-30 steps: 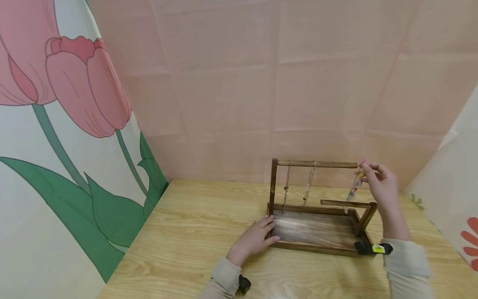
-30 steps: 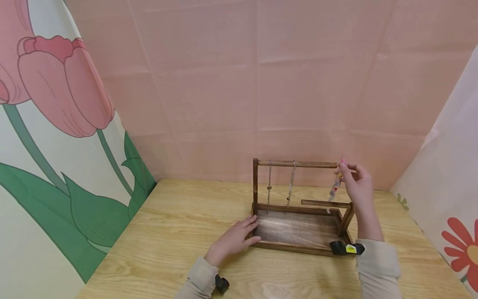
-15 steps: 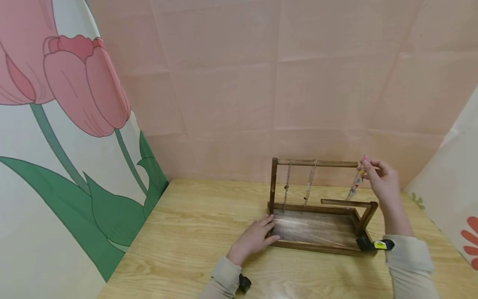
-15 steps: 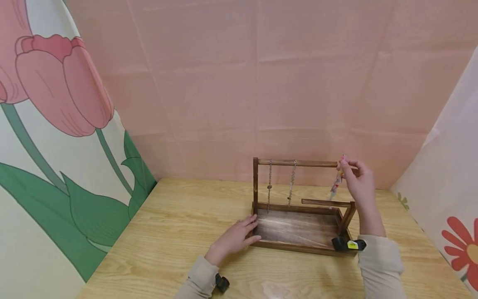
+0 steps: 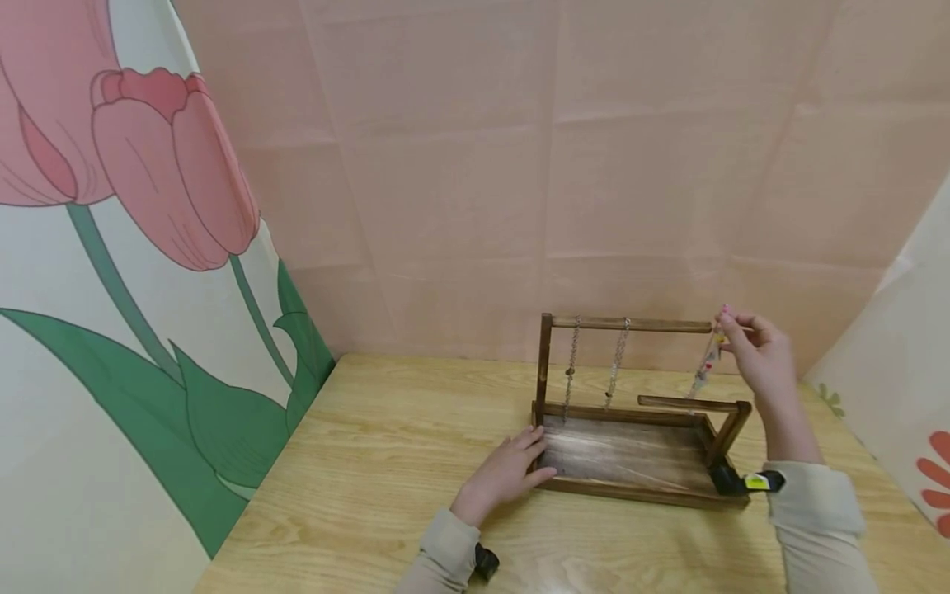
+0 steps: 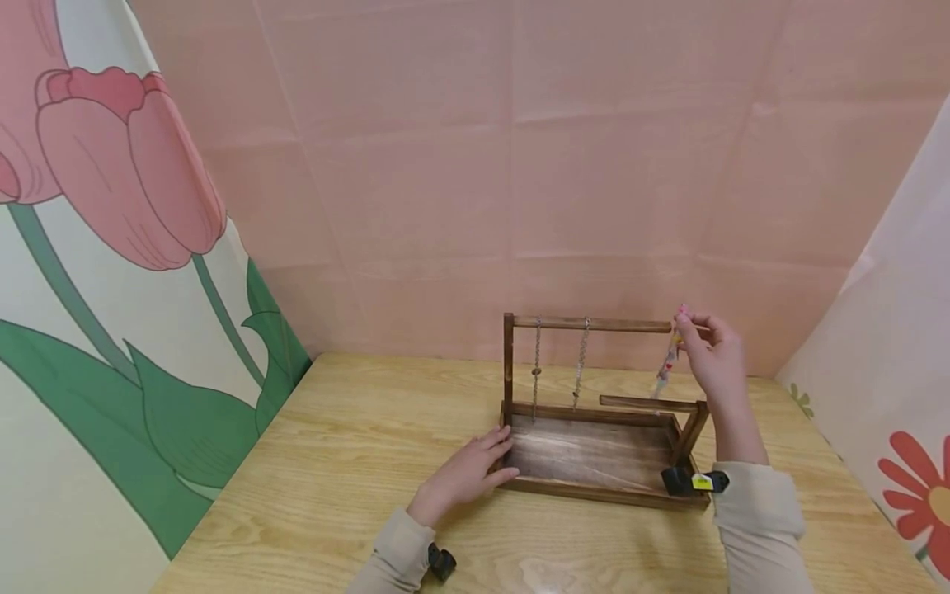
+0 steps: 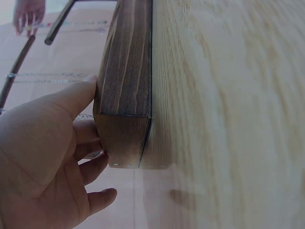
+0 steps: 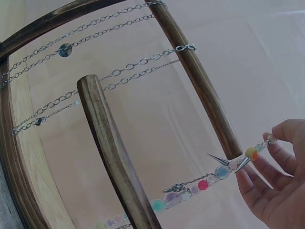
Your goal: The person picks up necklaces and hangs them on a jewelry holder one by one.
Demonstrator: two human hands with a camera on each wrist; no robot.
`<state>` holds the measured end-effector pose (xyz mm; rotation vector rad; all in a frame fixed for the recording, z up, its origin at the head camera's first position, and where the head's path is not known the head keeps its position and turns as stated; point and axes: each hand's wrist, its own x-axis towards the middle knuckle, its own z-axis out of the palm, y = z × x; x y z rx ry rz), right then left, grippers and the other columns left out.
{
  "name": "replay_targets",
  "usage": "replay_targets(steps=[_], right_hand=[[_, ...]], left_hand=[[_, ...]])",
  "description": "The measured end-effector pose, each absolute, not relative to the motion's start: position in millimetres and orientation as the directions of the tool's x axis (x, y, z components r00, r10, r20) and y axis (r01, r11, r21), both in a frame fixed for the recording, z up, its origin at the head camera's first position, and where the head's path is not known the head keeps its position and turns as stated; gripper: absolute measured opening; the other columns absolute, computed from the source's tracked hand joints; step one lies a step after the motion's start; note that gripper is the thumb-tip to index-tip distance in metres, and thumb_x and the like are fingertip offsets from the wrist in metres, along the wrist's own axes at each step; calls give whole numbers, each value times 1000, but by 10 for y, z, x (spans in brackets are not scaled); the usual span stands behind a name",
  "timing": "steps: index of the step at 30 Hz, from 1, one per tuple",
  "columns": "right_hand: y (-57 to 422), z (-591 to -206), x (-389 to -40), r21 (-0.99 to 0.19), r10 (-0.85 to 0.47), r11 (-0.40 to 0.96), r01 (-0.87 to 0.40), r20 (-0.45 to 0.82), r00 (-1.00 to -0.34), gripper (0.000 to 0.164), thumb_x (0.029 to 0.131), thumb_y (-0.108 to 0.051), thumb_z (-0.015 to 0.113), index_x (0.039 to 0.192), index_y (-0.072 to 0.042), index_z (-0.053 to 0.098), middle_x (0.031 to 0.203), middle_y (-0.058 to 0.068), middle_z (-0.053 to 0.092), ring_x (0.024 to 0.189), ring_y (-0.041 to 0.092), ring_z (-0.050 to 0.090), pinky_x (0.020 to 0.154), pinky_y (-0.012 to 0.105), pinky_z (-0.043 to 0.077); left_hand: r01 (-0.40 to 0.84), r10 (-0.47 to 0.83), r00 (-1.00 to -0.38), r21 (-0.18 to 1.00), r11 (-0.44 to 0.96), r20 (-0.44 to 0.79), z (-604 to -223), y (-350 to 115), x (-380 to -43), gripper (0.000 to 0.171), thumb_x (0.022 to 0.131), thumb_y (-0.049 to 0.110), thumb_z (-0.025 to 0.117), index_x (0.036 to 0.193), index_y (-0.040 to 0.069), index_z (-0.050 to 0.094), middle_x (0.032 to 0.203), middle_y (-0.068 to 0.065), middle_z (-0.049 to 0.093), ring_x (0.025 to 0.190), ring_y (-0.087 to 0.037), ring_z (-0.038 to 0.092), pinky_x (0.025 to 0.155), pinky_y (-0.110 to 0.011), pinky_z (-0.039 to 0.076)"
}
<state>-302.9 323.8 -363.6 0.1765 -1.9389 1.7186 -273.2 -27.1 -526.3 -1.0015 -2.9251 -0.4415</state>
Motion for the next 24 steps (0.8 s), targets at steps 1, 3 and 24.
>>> replay_targets(steps=[1,3,24], right_hand=[[3238,-3628,-3029,-883,248,184,-432,467,-849,7,92,-15,57,89,-10,61,92,-22,65,80,-6,60,63,7,51],[3232,-3610,-3027,-884,249,208,-418,461,-852,8,92,-17,57,90,-10,61,91,-23,64,81,-6,59,64,7,51],[3164,-3495,-3082,-841,219,400,-365,474,-853,32,94,-27,54,102,3,56,100,-29,55,88,-8,54,68,6,49]], left_hand=[[605,600,-793,259,753,108,-5260,-271,-2732,64,96,54,33,143,11,37,153,-2,23,141,-18,19,113,-43,27],[606,601,-792,257,753,107,-5259,-271,-2734,64,96,54,33,143,11,36,153,-2,23,141,-18,19,113,-44,27],[604,601,-793,268,751,103,-5279,-273,-2745,66,95,56,31,143,11,36,153,-2,23,142,-18,19,113,-43,27]])
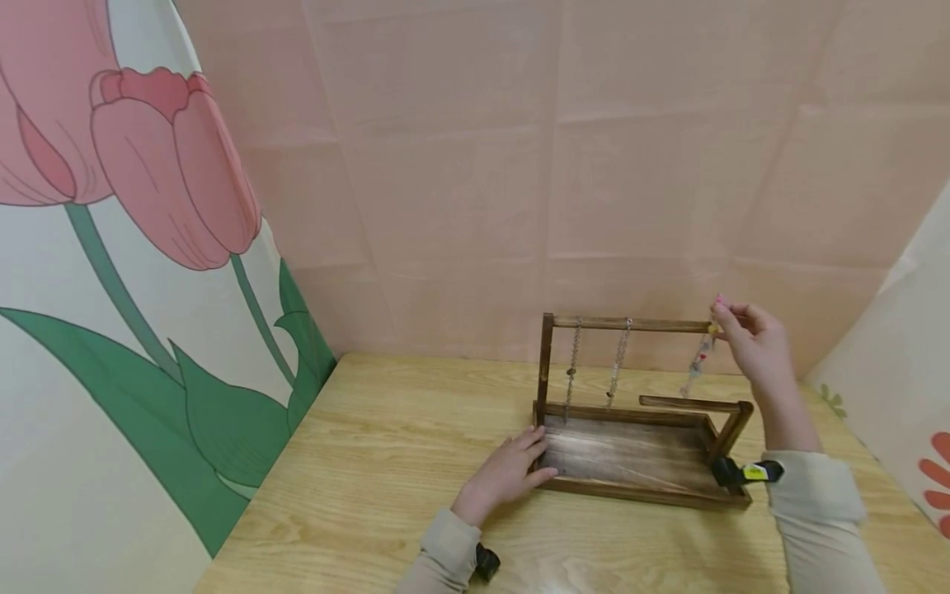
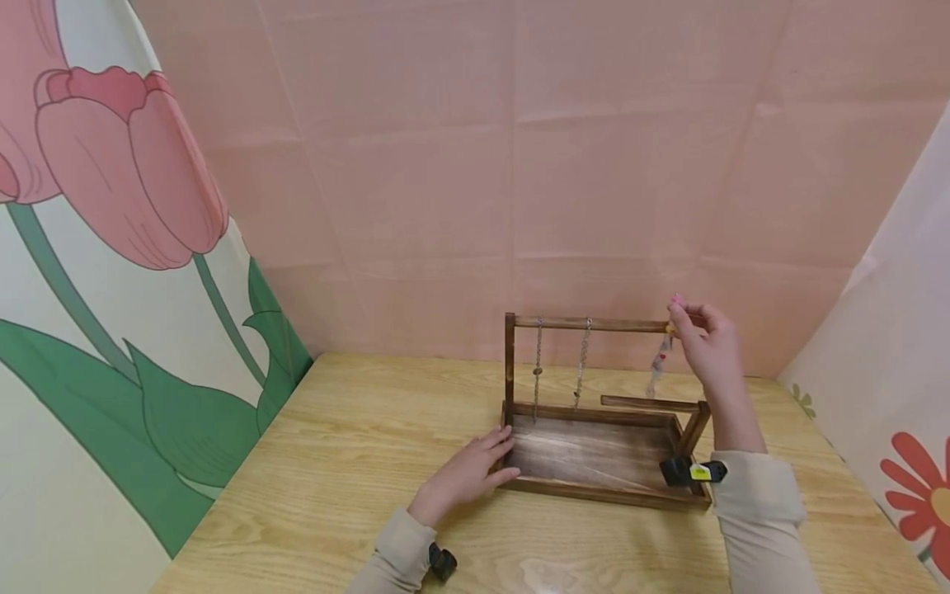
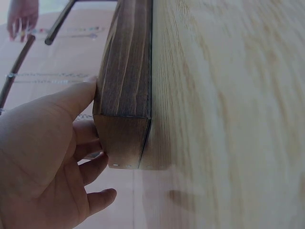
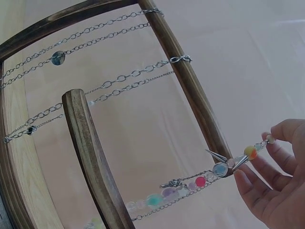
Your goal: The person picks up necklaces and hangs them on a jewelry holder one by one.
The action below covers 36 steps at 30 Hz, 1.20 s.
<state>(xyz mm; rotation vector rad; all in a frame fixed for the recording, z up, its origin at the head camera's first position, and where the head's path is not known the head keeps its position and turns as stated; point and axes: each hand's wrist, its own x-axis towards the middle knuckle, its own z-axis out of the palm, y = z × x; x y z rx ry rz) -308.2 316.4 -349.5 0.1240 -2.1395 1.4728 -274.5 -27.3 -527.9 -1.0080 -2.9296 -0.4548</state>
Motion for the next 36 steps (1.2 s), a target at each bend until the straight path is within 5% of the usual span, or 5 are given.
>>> replay_targets(steps=[8,14,20,36], right_hand=[[3122,-3483,-3090,-846,213,374,-380,476,-853,9,93,-25,55,93,-19,61,91,-20,59,81,-7,55,67,5,49],[3076,-3474,-3085,-840,212,394,-373,477,-853,20,93,-26,55,98,-8,61,91,-20,58,82,-7,55,67,5,49],[3058,-3478,-3075,-837,212,426,-344,462,-861,18,93,-32,55,98,-16,62,94,-19,57,81,-9,55,67,5,48],[2965,-3454,-3066,-834,209,428,-348,465,-860,24,93,-33,55,98,-10,61,93,-18,55,84,-7,54,67,5,49]], left_hand=[[601,599,-794,270,752,102,-5276,-275,-2749,66,95,56,31,143,11,36,154,-1,22,142,-17,18,113,-43,26],[601,599,-795,268,753,101,-5265,-273,-2742,65,95,56,32,143,11,37,154,-1,23,142,-18,19,113,-43,26],[603,599,-794,266,752,104,-5267,-275,-2730,65,95,55,33,142,11,37,153,-2,24,141,-19,20,112,-43,27],[602,601,-793,276,750,96,-5253,-275,-2721,66,95,56,30,143,11,36,154,-2,22,142,-19,19,113,-43,26]])
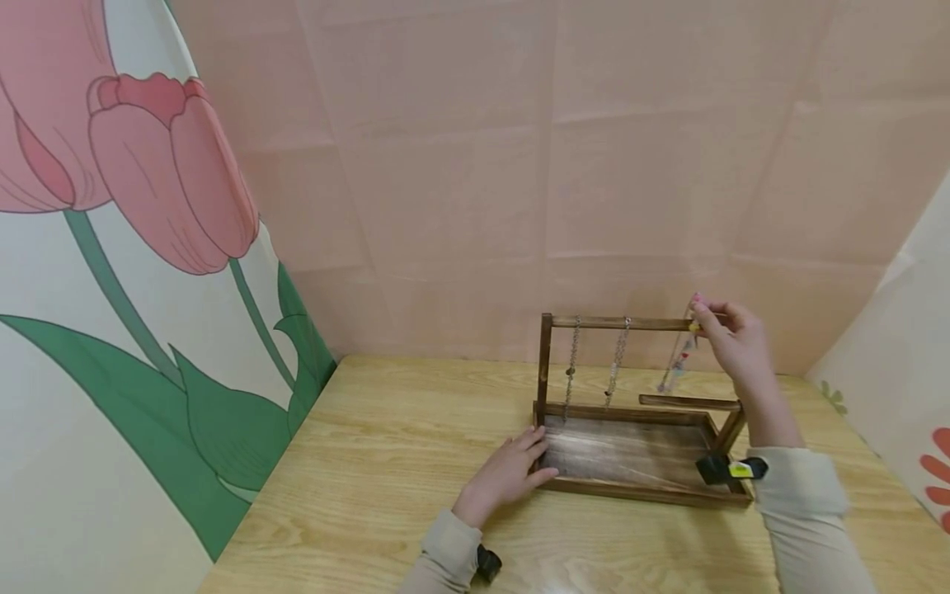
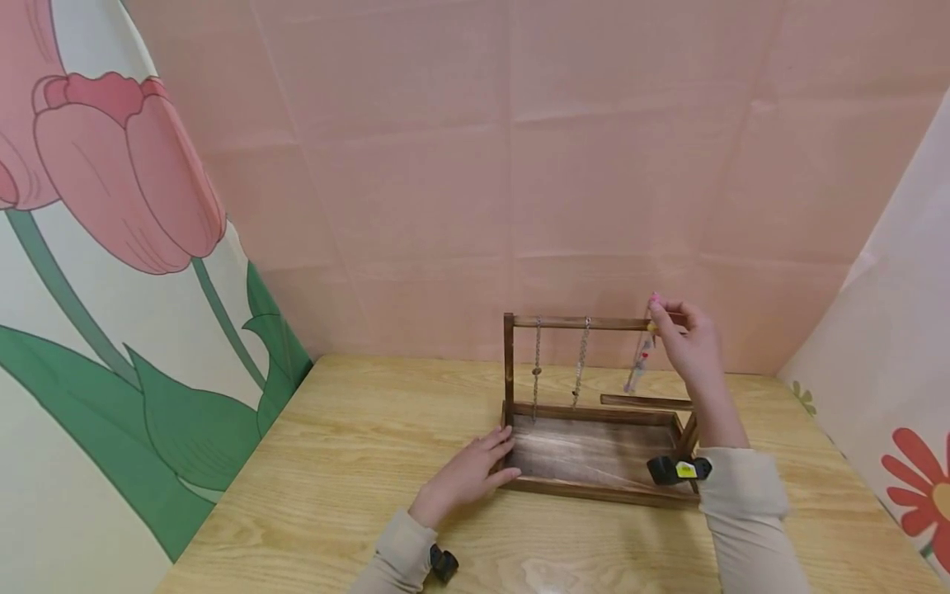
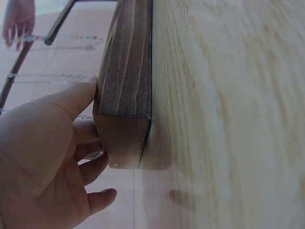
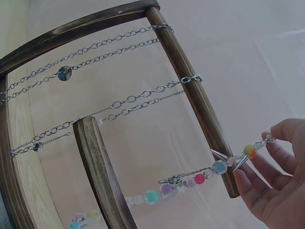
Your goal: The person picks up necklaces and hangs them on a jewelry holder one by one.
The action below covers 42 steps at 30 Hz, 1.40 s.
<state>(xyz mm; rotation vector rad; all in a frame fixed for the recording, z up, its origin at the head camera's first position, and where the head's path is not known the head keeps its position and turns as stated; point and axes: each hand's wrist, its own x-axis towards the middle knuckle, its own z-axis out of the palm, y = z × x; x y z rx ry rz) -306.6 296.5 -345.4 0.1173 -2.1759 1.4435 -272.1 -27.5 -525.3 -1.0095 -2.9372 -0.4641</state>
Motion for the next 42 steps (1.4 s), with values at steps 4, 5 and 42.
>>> replay_targets(steps=[4,5,42], right_hand=[[2950,-3461,-3077,-832,204,431,-349,467,-860,23,93,-33,55,96,-11,60,93,-17,55,82,-6,54,66,5,49],[2947,-3463,-3079,-831,204,434,-348,467,-860,23,93,-33,55,96,-11,60,93,-16,55,82,-6,54,66,5,48],[2884,-3726,-3074,-831,153,413,-374,468,-871,30,95,-27,53,103,2,56,95,-18,58,81,-4,57,67,9,50]], left_hand=[[598,599,-795,277,752,93,-5255,-274,-2726,66,95,56,31,143,11,36,154,-2,22,142,-19,19,113,-43,26],[598,599,-796,278,752,92,-5256,-273,-2727,66,95,56,31,143,11,36,154,-2,22,142,-19,19,113,-43,25],[593,594,-799,281,754,92,-5266,-271,-2723,65,95,55,31,143,11,36,154,-2,22,142,-19,19,113,-43,26]])
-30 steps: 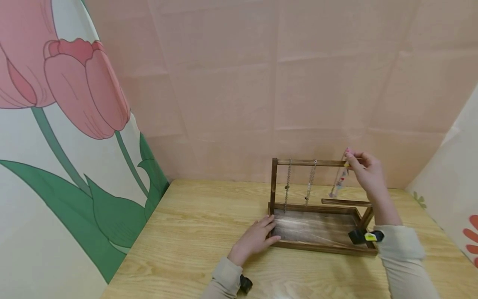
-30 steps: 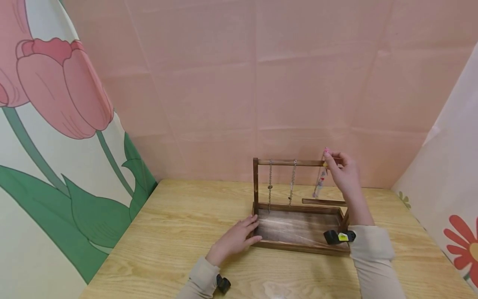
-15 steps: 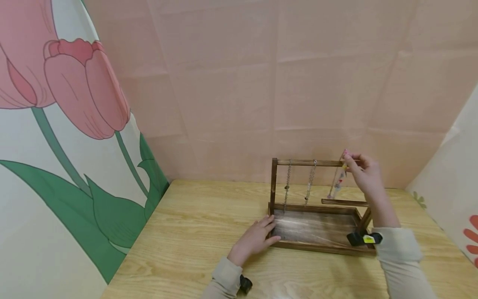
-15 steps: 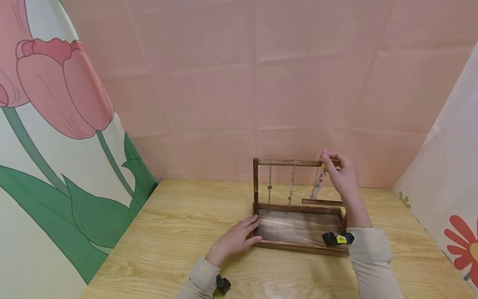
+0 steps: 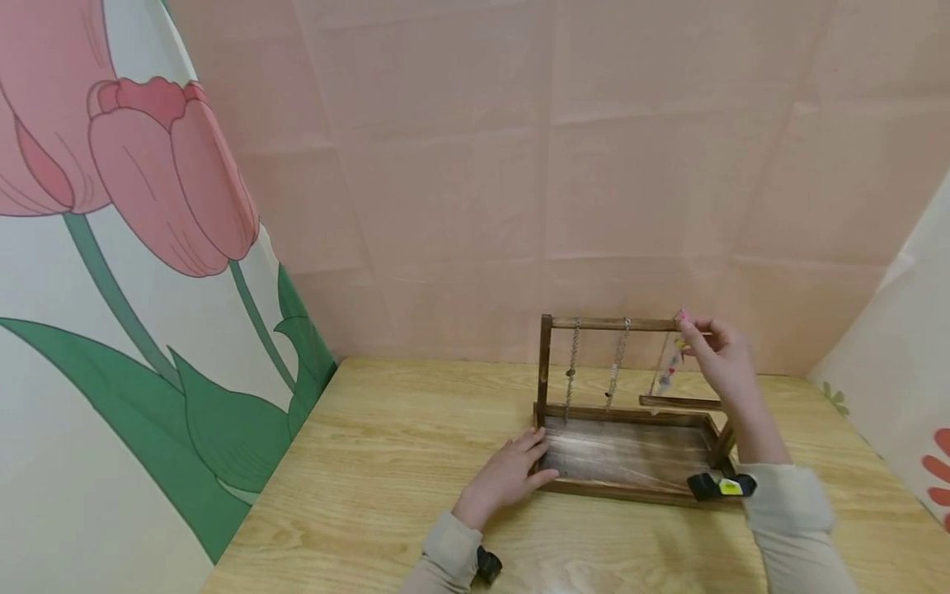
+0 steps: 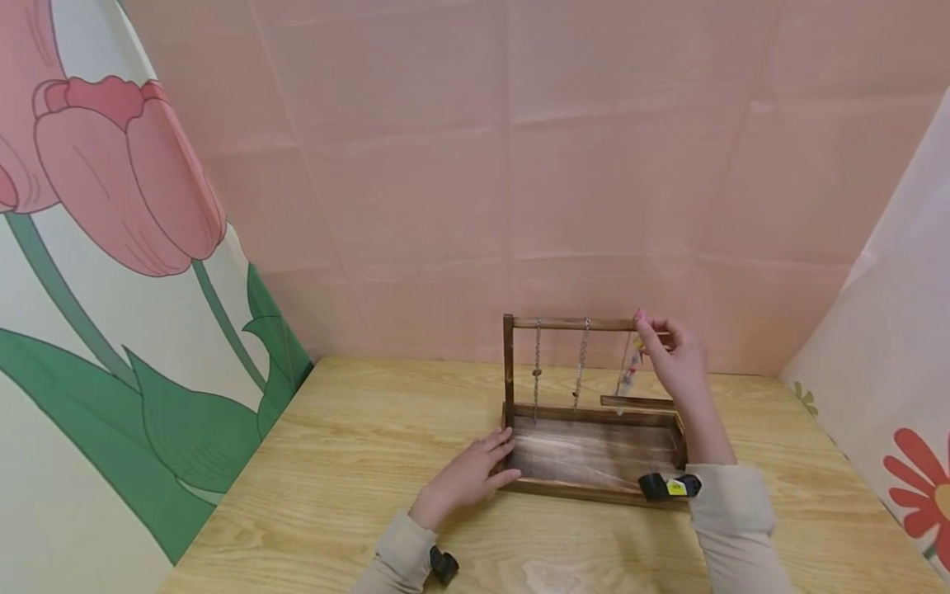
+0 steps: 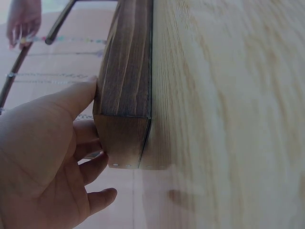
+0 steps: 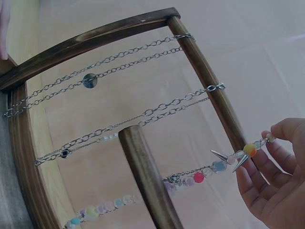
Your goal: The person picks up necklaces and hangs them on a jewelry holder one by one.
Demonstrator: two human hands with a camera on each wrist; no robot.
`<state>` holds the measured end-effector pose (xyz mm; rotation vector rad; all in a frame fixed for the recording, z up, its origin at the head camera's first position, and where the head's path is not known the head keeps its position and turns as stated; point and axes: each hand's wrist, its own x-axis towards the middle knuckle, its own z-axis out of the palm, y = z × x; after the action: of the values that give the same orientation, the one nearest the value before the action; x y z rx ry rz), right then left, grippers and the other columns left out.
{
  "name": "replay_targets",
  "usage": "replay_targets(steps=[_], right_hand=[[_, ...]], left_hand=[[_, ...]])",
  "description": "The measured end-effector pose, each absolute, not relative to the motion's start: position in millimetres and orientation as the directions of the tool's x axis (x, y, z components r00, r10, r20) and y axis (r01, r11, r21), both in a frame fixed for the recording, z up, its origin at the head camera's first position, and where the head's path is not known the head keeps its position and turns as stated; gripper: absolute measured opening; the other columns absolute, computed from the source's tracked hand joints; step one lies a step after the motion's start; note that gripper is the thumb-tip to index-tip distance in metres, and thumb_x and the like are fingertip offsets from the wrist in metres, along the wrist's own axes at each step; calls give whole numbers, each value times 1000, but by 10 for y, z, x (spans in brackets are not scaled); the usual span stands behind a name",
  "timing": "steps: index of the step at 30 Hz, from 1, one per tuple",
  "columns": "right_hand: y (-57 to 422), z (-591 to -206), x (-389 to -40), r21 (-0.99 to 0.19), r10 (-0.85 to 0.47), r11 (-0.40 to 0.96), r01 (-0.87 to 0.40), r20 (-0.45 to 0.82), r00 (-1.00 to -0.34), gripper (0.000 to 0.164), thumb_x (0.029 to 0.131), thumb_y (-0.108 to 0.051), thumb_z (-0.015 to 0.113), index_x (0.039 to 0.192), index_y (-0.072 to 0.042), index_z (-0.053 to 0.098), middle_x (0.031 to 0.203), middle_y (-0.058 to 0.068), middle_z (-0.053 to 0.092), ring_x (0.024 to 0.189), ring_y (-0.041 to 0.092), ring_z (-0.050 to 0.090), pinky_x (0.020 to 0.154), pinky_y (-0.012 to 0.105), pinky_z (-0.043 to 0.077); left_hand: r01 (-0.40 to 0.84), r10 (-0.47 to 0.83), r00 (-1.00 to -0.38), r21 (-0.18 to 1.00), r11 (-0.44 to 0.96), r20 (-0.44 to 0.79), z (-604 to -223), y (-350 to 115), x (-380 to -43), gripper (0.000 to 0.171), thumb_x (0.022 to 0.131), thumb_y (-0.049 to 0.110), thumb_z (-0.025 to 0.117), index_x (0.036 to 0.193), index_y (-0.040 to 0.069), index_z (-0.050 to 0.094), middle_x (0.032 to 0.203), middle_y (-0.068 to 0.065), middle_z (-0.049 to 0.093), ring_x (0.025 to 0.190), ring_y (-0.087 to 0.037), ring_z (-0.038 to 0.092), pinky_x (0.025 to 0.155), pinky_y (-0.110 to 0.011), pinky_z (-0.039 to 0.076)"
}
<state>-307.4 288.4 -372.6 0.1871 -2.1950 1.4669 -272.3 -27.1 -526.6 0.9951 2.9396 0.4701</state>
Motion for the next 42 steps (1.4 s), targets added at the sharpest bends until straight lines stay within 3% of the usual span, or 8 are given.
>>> replay_targets(steps=[11,21,30,35,42], right_hand=[[2908,-3838,-3052,-827,109,406,-389,467,-878,36,96,-23,51,109,10,54,91,-18,62,80,-1,59,66,10,51],[2960,-4015,-3086,-827,87,347,-442,497,-863,25,96,-14,51,107,7,56,88,-19,63,79,-4,60,67,10,52],[2961,-4122,-3067,-825,113,430,-367,452,-885,38,96,-27,50,108,9,55,88,-19,63,81,-2,58,67,12,51],[2961,-4185,-3049,-814,99,453,-363,450,-887,39,97,-28,49,109,8,56,88,-17,63,81,-1,57,67,11,50],[2967,-4247,-3055,-790,92,493,-364,463,-882,41,97,-28,48,111,10,56,85,-24,60,78,-7,57,66,7,48]], left_hand=[[597,594,-798,271,756,102,-5248,-279,-2733,65,95,56,31,143,11,37,154,-2,22,141,-20,19,113,-43,26],[610,602,-789,256,750,118,-5254,-275,-2742,66,96,55,29,142,10,37,153,-3,23,141,-20,20,112,-43,27],[614,606,-786,259,746,117,-5270,-271,-2752,66,95,55,30,142,10,38,153,-3,23,141,-20,20,112,-43,27],[612,605,-787,262,746,118,-5281,-272,-2749,64,96,54,33,142,9,38,153,-3,23,141,-20,21,112,-44,27],[607,603,-790,282,743,109,-5274,-273,-2737,63,96,52,35,142,9,38,153,-3,23,141,-21,20,113,-44,26]])
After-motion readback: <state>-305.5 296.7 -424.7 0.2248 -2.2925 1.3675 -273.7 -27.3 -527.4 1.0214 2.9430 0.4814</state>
